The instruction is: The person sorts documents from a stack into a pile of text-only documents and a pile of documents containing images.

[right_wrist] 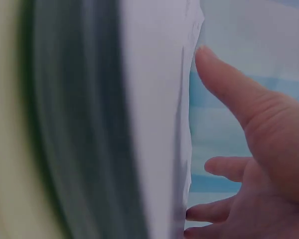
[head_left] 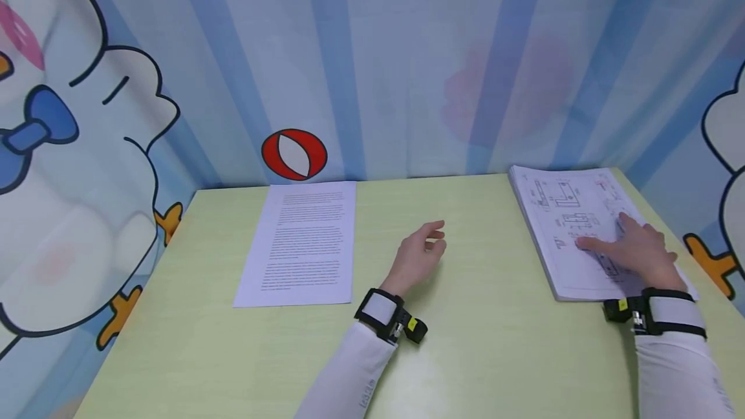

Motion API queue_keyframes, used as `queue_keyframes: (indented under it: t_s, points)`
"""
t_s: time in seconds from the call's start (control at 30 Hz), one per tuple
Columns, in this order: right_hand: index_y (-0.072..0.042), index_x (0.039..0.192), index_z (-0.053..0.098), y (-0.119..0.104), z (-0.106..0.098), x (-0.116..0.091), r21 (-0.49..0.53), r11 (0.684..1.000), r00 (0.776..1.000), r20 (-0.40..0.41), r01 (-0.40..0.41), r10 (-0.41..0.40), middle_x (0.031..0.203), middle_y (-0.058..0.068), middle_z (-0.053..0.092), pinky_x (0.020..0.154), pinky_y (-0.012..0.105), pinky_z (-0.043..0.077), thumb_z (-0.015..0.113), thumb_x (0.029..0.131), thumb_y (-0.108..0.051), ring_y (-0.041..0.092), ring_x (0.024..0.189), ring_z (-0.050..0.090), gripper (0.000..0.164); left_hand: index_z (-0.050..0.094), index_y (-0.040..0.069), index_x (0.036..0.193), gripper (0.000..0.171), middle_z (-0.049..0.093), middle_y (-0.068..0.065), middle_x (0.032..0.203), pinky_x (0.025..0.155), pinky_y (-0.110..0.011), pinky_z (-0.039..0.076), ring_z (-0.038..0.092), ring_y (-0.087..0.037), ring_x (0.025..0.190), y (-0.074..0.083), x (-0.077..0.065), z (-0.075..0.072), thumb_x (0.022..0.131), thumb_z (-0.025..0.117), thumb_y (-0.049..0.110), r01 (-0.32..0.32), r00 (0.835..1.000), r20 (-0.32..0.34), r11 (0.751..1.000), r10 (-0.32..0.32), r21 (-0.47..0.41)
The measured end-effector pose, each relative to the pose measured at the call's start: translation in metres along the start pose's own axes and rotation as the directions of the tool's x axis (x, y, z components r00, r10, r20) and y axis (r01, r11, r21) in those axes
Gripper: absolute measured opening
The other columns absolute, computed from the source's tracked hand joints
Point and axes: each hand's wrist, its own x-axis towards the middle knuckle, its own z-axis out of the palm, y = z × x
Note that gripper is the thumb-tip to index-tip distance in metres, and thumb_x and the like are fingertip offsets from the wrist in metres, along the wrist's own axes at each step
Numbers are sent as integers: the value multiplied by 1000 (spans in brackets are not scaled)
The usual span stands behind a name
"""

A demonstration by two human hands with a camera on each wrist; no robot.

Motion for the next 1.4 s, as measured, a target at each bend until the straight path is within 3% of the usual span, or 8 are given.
queue_keyframes:
  t_s: [0.27,0.47,0.57,0.73,0.83,1.1,1.23,1.4]
  points:
    - [12,152,4,8,1,-2,22,999,999,-21,-30,31,139,52,19,91,87,17,62,85,-66,69,118,20,118,50,16,145,43,66,-8,131,97,-33,53,66,-23,117,4,2,18,102,49,22,28,999,40,999,-27,-26]
    - [13,151,7,5,4,0,32,999,1000,-29,1,0,137,51,22,91,85,18,62,87,-64,65,117,22,115,53,16,143,42,68,-6,128,93,-28,53,68,-20,112,8,5,36,102,51,24,35,996,81,998,-32,-46]
    - [14,151,8,4,4,0,31,999,1000,-25,12,-11,136,51,24,89,81,21,62,87,-64,63,115,25,114,54,14,142,42,68,-7,126,88,-23,52,70,-17,103,11,6,47,102,51,24,41,993,119,992,-27,-119]
    - [14,151,8,3,2,-2,38,999,1000,-9,7,-7,139,51,23,89,78,23,61,87,-64,61,114,28,114,56,9,139,40,70,-9,121,77,-18,52,68,-11,88,20,9,73,101,54,20,108,980,193,953,-54,-284]
    - [14,151,5,3,1,-3,47,999,1000,12,-2,1,143,50,21,90,76,26,60,87,-66,62,117,29,116,57,7,137,38,71,-9,121,77,-18,54,69,-11,89,27,10,91,100,55,17,149,972,223,926,-73,-346]
    - [13,152,7,2,2,-2,27,999,1000,20,22,-22,146,49,21,91,73,33,58,86,-71,63,122,29,118,59,6,136,39,71,-10,121,87,-32,59,72,-21,102,41,14,122,97,60,15,292,950,251,817,-187,-497]
    - [13,151,11,0,6,2,-2,999,999,7,42,-42,144,48,24,91,75,29,58,85,-71,68,120,27,117,58,4,137,42,72,-11,120,86,-32,59,72,-22,102,46,18,129,96,60,12,312,945,257,804,-204,-506]
    - [13,152,10,0,9,5,-21,999,999,1,40,-40,142,49,25,89,73,33,57,84,-73,67,117,30,120,64,5,131,39,75,-9,112,84,-30,59,71,-17,93,51,20,136,93,60,9,305,946,258,817,-198,-490]
